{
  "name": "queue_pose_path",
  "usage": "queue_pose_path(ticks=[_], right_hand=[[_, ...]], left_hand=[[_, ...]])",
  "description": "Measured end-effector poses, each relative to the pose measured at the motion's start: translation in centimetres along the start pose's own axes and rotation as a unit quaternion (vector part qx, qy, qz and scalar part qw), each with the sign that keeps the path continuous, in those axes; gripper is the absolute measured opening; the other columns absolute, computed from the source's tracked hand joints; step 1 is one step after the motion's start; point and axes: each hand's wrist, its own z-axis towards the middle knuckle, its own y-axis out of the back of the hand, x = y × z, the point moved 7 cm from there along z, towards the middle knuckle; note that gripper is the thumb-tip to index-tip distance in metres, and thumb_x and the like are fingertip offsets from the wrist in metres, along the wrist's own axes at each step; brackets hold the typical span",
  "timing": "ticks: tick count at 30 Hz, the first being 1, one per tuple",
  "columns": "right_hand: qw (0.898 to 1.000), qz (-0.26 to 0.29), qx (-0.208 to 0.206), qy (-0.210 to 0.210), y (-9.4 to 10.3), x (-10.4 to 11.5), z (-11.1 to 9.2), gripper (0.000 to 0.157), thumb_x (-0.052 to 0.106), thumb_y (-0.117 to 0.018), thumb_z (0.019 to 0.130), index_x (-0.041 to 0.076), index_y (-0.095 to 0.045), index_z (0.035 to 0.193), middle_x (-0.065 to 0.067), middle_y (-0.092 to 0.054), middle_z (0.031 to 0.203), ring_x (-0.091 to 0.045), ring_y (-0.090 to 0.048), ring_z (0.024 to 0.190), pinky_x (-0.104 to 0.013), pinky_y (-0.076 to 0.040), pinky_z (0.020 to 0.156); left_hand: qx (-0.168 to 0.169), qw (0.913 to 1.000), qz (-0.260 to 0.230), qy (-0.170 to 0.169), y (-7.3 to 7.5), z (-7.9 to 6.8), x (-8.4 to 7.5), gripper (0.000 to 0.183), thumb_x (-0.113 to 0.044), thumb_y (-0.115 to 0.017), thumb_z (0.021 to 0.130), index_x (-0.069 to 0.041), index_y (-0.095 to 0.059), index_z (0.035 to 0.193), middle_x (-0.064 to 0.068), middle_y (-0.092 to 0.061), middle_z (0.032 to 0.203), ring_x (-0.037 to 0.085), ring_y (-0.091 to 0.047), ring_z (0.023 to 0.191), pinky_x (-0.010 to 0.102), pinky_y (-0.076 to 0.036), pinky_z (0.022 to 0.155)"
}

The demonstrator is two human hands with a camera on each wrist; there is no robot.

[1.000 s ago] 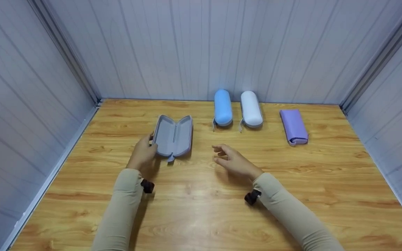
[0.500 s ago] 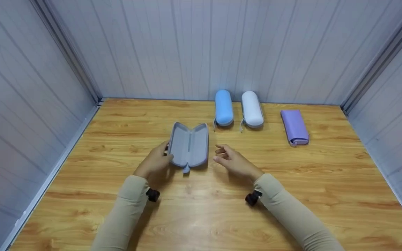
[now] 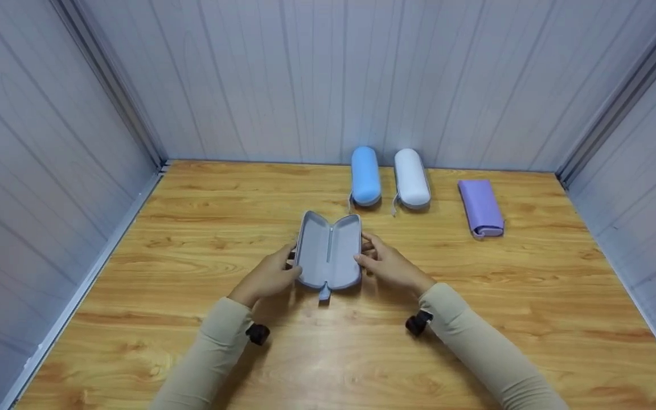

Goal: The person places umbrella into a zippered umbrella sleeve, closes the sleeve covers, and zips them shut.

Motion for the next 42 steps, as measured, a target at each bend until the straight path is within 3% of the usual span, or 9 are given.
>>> queue_pose_path(ticks=[6,11,27,31,38,42], right_hand=[[1.000,0.012,0.006,0.001,0.8,-0.5,-0.7,0.069,0.022,-0.057,0.104,0.006,-0.020,0.160,-0.019,-0.051,0.136,-0.028,-0.057,0.116,-0.042,-0.055,0.088],[1.000,0.007,0.006,-0.005,1.7,-1.1,-1.8,0.070,0.021,-0.057,0.104,0.005,-0.018,0.160,-0.018,-0.050,0.138,-0.030,-0.054,0.120,-0.039,-0.054,0.090],[1.000,0.016,-0.009,-0.020,4.6,-2.8,-4.6,0.071,0.019,-0.057,0.104,0.000,-0.017,0.159,-0.026,-0.048,0.142,-0.034,-0.056,0.119,-0.040,-0.055,0.091],[0.999,0.017,-0.011,-0.025,5.2,-3.1,-5.0,0.072,0.020,-0.058,0.103,0.000,-0.017,0.159,-0.026,-0.048,0.141,-0.033,-0.057,0.117,-0.040,-0.054,0.091],[0.999,0.022,-0.011,-0.028,5.7,-3.3,-5.5,0.073,0.022,-0.059,0.103,0.000,-0.017,0.159,-0.027,-0.047,0.141,-0.033,-0.059,0.114,-0.040,-0.054,0.092],[1.000,0.020,-0.007,-0.022,5.8,-3.3,-5.7,0.074,0.023,-0.058,0.103,-0.002,-0.016,0.158,-0.029,-0.046,0.141,-0.034,-0.058,0.115,-0.042,-0.053,0.093]], left_hand=[[-0.003,0.9998,-0.001,-0.020,-0.7,0.2,-0.5,0.057,-0.016,-0.050,0.104,0.000,-0.030,0.155,0.024,-0.054,0.139,0.035,-0.056,0.124,0.047,-0.048,0.101],[0.010,0.9993,-0.024,-0.029,-1.8,0.3,-0.9,0.058,-0.015,-0.051,0.103,-0.001,-0.030,0.155,0.023,-0.056,0.136,0.034,-0.057,0.121,0.047,-0.050,0.098],[0.045,0.9858,-0.161,0.012,-5.2,1.6,-1.2,0.063,-0.017,-0.055,0.102,-0.002,-0.028,0.157,0.027,-0.052,0.138,0.035,-0.057,0.120,0.046,-0.049,0.099],[0.047,0.9773,-0.205,0.024,-6.0,2.0,-1.4,0.063,-0.017,-0.053,0.102,-0.003,-0.026,0.157,0.029,-0.047,0.141,0.039,-0.055,0.123,0.046,-0.051,0.097],[0.055,0.9432,-0.323,0.055,-7.2,2.6,-1.1,0.061,-0.015,-0.048,0.104,0.000,-0.022,0.157,0.030,-0.039,0.144,0.042,-0.055,0.123,0.048,-0.052,0.096],[0.063,0.9338,-0.347,0.059,-7.6,2.7,-1.1,0.060,-0.013,-0.046,0.105,0.002,-0.020,0.157,0.031,-0.037,0.145,0.043,-0.054,0.124,0.049,-0.052,0.096]])
